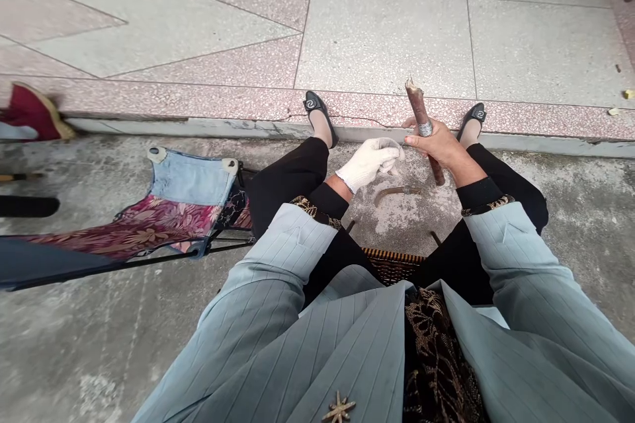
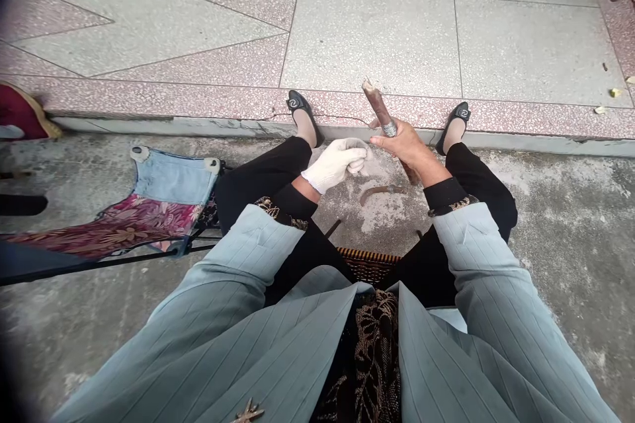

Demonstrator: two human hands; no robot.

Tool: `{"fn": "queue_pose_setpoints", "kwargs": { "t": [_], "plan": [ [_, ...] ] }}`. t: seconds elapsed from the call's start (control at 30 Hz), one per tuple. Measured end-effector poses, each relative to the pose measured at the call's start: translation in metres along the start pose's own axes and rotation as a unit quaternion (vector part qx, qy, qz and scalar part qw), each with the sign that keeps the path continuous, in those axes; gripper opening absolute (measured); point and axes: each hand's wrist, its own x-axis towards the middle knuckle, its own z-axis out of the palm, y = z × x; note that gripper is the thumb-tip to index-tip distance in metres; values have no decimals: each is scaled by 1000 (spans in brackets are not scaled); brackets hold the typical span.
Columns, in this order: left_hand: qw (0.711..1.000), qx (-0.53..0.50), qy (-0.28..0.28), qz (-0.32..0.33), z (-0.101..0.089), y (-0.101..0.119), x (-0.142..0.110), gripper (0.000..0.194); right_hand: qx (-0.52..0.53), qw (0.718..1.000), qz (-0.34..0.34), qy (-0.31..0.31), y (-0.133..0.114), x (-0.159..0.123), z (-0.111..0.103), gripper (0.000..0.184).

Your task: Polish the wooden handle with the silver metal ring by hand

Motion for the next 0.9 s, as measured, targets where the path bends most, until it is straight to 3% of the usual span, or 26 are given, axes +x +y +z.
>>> {"fn": "queue_pose_setpoints", "kwargs": {
  "t": [0.27,0.73,0.9],
  "plan": [
    [999,29,-13,-26,-2,3,-1,15,-84,990,-48,-98,-7,-3,-6,33],
    [999,24,-40,-20,-1,6,-2,16,-146,980,-92,-99,-2,-3,-9,28],
    [991,131,-6,2,1,11,-4,13,-187,977,-57,-82,-3,-4,-9,28]
  ]
}}
